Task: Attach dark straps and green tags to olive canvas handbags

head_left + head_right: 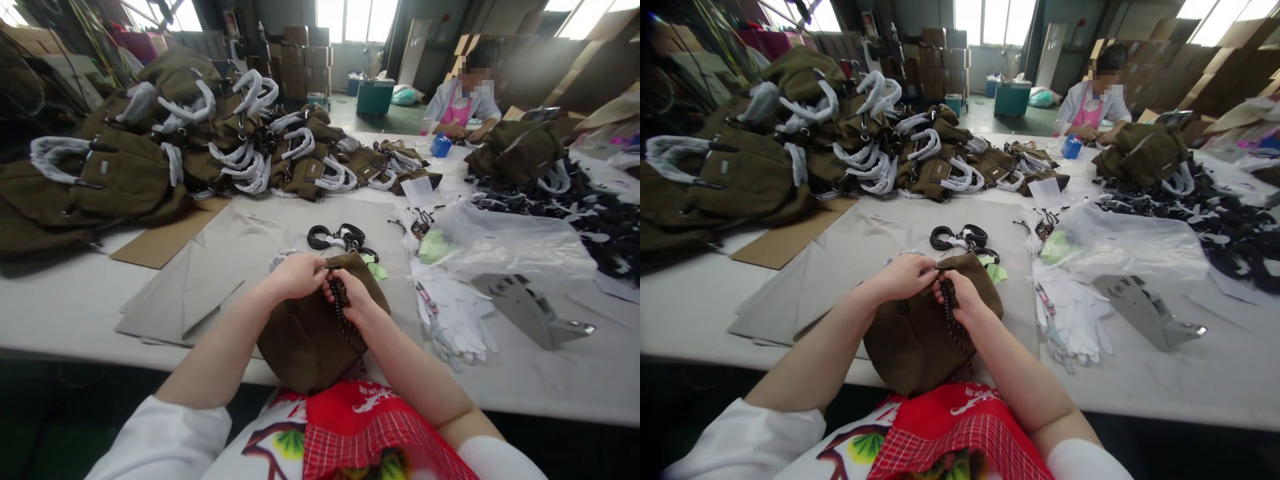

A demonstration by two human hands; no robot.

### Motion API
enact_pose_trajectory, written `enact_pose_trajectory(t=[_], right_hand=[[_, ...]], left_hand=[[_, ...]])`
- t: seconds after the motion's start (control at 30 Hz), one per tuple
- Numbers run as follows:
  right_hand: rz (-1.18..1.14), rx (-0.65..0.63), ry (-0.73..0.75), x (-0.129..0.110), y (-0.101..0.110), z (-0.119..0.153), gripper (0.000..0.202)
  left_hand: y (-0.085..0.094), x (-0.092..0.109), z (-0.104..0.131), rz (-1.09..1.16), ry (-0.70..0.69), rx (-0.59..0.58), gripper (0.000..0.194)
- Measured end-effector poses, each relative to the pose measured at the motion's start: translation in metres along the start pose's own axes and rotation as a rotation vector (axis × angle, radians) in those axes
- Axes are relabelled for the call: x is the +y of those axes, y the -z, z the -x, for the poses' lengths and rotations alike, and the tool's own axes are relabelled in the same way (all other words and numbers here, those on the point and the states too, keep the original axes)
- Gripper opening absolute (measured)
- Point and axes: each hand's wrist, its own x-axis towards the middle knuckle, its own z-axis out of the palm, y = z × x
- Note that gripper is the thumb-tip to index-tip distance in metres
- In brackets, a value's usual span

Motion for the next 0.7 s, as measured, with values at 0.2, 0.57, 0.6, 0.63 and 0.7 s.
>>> enact_pose_trajectory(t=[0.2,0.57,0.6,0.63,0.7], right_hand=[[-0.013,0.012,0.198,-0.024,-0.002,0.021,0.018],[0.265,-0.022,-0.064,-0.012,-0.005,0.017,0.013],[0.267,-0.021,-0.074,-0.011,-0.005,0.014,0.013],[0.268,-0.022,-0.078,-0.010,-0.005,0.012,0.013],[0.269,-0.021,-0.074,-0.010,-0.005,0.010,0.013]], left_hand=[[-0.012,-0.027,0.004,0.196,0.149,0.074,0.034],[-0.014,-0.011,0.012,0.343,0.086,0.125,0.030],[-0.013,-0.007,0.013,0.341,0.075,0.117,0.030],[-0.013,-0.004,0.015,0.334,0.063,0.110,0.029],[-0.012,0.003,0.017,0.308,0.040,0.111,0.027]])
